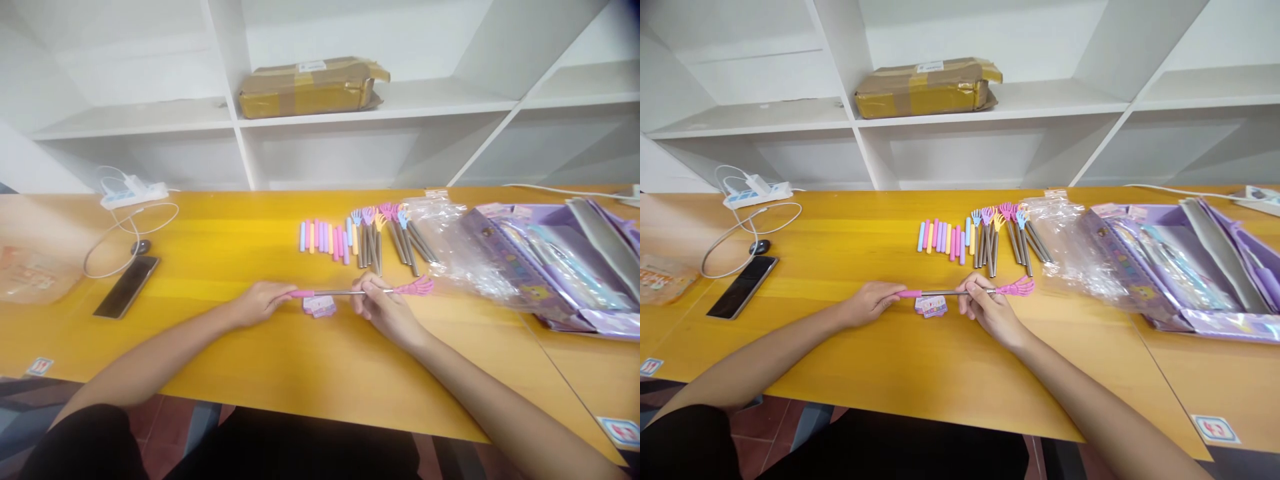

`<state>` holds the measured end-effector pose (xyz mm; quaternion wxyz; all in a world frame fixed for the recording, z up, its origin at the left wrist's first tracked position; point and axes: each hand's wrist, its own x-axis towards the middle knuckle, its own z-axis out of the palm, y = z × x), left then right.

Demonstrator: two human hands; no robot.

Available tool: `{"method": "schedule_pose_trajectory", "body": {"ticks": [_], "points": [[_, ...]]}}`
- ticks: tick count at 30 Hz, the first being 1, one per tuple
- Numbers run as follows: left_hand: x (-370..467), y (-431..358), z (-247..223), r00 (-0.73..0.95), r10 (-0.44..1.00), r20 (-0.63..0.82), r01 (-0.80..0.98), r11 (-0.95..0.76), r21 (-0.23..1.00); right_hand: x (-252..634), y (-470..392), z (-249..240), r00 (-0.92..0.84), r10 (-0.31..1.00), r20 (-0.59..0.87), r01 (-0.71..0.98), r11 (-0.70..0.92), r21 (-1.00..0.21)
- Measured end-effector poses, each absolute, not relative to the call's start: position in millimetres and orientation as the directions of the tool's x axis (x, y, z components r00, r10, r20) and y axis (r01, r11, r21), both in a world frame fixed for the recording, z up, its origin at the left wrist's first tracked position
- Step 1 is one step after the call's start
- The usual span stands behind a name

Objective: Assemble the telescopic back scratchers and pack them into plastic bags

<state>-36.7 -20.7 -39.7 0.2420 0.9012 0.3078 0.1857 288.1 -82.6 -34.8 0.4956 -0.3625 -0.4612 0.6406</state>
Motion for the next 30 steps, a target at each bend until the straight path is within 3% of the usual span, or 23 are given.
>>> {"method": "schedule_pose_trajectory", "body": {"ticks": [4,9,15,21,25,30], "points": [[-37.6,-20.3,-39.4,0.745,0.63,0.219,0.454,-0.719,0.525,286.4,-82.5,-37.1,-0.261,0.965,-0.01,-0.318,-0.096,-0.943],[-34.3,-17.6,-33.0,0.675,0.701,0.231,0.471,-0.65,0.596,293.6,-75.3,-32.4,-0.317,0.948,0.008,-0.276,-0.084,-0.957],[-30.7,-17.2,-22.6,0.531,0.825,0.19,0.468,-0.473,0.747,336.0,-51.5,-20.8,-0.152,0.98,0.129,-0.231,0.092,-0.969],[-31.1,-17.7,-22.5,0.585,0.795,0.158,0.474,-0.494,0.729,358.5,-40.8,-17.6,-0.029,0.988,0.153,-0.193,0.145,-0.97],[-31.5,-19.3,-24.4,0.634,0.759,0.144,0.447,-0.513,0.733,353.8,-43.2,-23.9,-0.024,0.991,0.135,-0.09,0.132,-0.987],[-31.8,-20.2,-22.3,0.543,0.822,0.174,0.419,-0.444,0.792,351.8,-47.2,-27.9,-0.028,0.999,0.038,0.09,0.041,-0.995]]}}
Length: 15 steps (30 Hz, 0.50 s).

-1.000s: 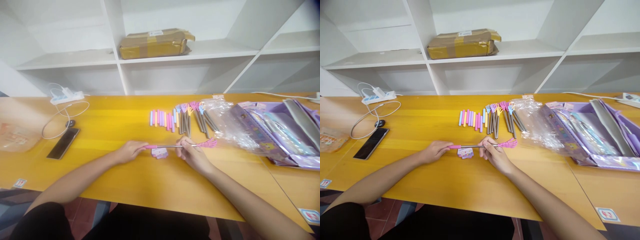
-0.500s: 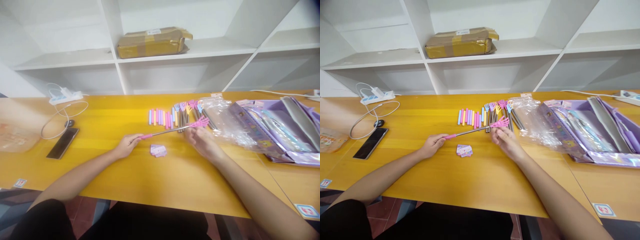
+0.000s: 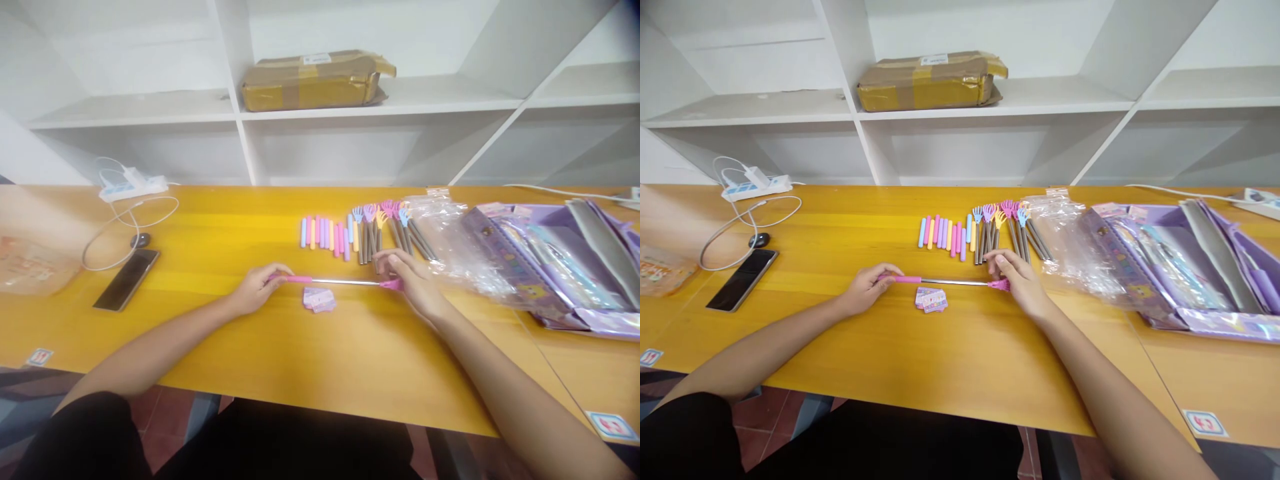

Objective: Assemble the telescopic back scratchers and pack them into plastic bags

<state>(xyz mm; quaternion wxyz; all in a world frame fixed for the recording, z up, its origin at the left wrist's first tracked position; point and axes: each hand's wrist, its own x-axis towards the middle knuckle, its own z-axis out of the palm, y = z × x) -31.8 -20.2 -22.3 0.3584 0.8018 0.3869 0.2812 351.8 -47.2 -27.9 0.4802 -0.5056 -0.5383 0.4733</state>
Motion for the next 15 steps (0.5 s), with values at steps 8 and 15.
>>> {"method": "schedule_pose_trajectory", "body": {"ticks": [8,15], "points": [[-33.3,-14.0,-38.5,0.433,0.897,0.086,0.194,-0.186,0.963,355.7,-46.6,-25.8,0.051,0.995,0.091,0.241,0.076,-0.968],[-32.1,-16.4,-32.3,0.471,0.88,0.059,0.287,-0.216,0.933,350.2,-50.3,-20.4,0.057,0.995,0.084,0.25,0.067,-0.966]]}}
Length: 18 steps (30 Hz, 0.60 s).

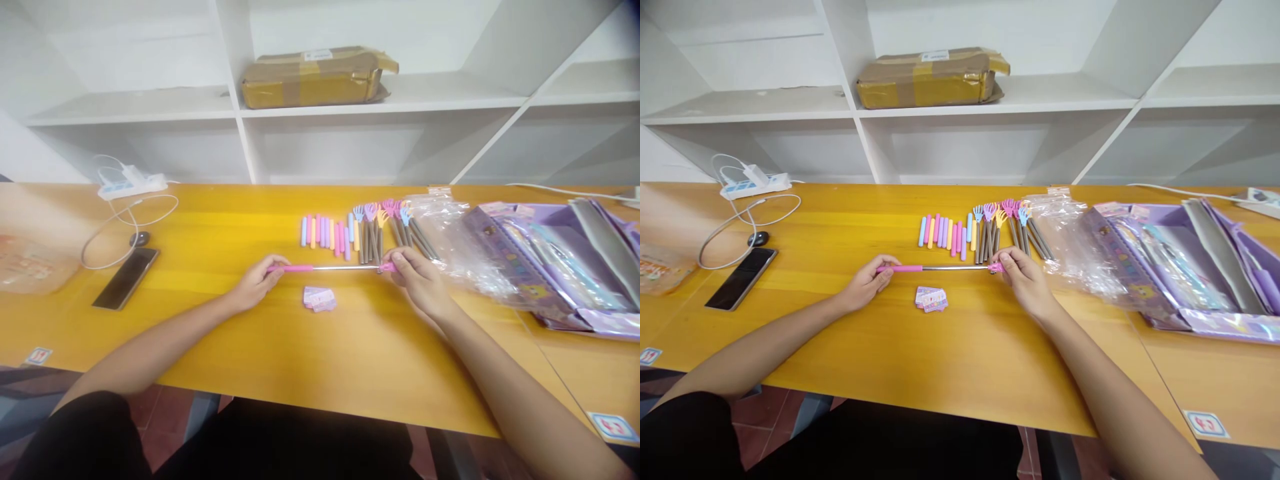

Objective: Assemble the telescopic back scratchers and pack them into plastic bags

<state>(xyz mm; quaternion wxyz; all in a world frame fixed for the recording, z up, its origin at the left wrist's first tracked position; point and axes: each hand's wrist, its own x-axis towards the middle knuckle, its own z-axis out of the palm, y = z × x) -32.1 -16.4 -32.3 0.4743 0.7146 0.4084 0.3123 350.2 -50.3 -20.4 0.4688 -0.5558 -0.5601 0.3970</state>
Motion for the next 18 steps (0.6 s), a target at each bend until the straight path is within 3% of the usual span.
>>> {"method": "schedule_pose_trajectory", "body": {"ticks": [7,18], "points": [[-32.2,-18.4,-16.6,0.539,0.833,0.126,0.478,-0.425,0.769,350.7,-51.8,-28.0,0.004,0.993,0.115,0.306,0.108,-0.946],[-35.9,-17.5,-19.4,0.559,0.815,0.154,0.487,-0.473,0.734,347.5,-56.7,-30.3,-0.032,0.989,0.145,0.389,0.146,-0.91]]}}
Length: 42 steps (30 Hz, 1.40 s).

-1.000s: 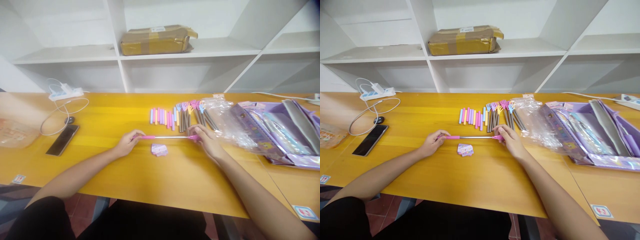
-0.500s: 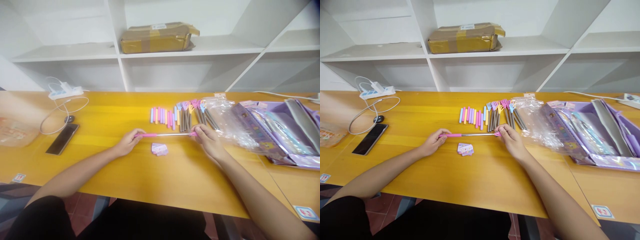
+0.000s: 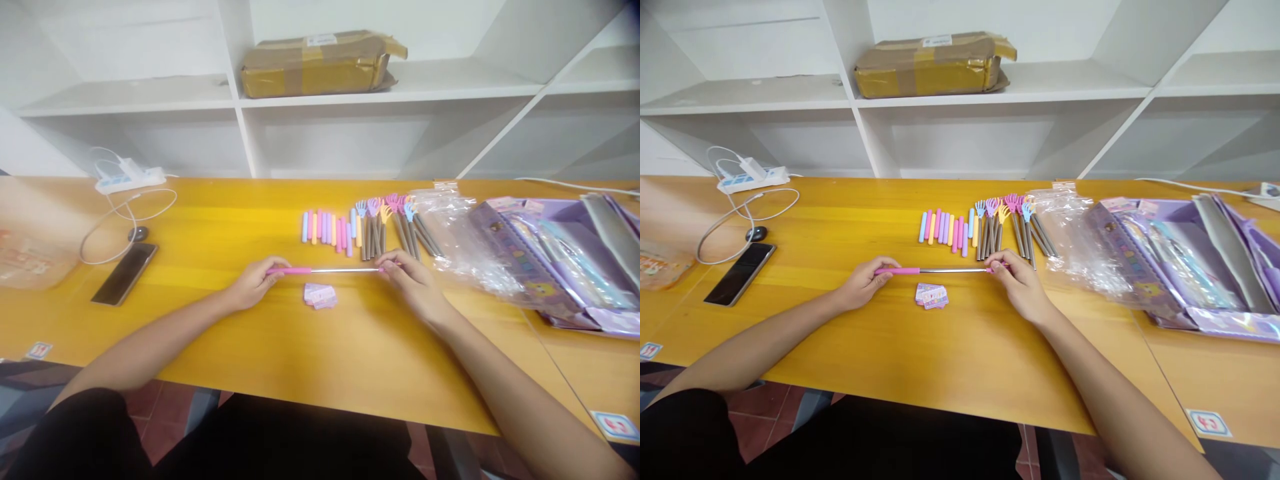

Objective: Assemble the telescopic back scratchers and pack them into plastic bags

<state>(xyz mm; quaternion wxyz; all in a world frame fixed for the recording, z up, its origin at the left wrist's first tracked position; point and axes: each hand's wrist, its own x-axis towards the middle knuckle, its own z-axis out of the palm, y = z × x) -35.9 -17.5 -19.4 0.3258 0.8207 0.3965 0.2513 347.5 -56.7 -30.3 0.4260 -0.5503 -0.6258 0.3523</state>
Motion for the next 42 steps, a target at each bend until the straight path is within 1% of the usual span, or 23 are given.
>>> {"method": "schedule_pose_trajectory", "body": {"ticks": [11,25,30,37,42], "points": [[-37.8,-21.8,-20.8,0.56,0.812,0.165,0.488,-0.484,0.726,342.7,-62.1,-27.1,-0.053,0.986,0.158,0.427,0.165,-0.889],[-35.1,-30.3,-22.5,0.576,0.802,0.156,0.482,-0.488,0.727,333.6,-68.4,-27.7,-0.059,0.989,0.137,0.418,0.149,-0.896],[-34.9,-33.0,-23.9,0.594,0.787,0.163,0.476,-0.508,0.718,327.2,-71.4,-32.8,-0.087,0.988,0.127,0.404,0.151,-0.902],[-33.1,-36.7,-24.3,0.617,0.776,0.129,0.499,-0.513,0.699,322.1,-74.3,-38.9,-0.109,0.985,0.131,0.401,0.164,-0.901],[-28.9,-41.5,-26.5,0.649,0.747,0.147,0.461,-0.539,0.705,315.3,-80.5,-39.1,-0.152,0.979,0.139,0.416,0.191,-0.889]]}}
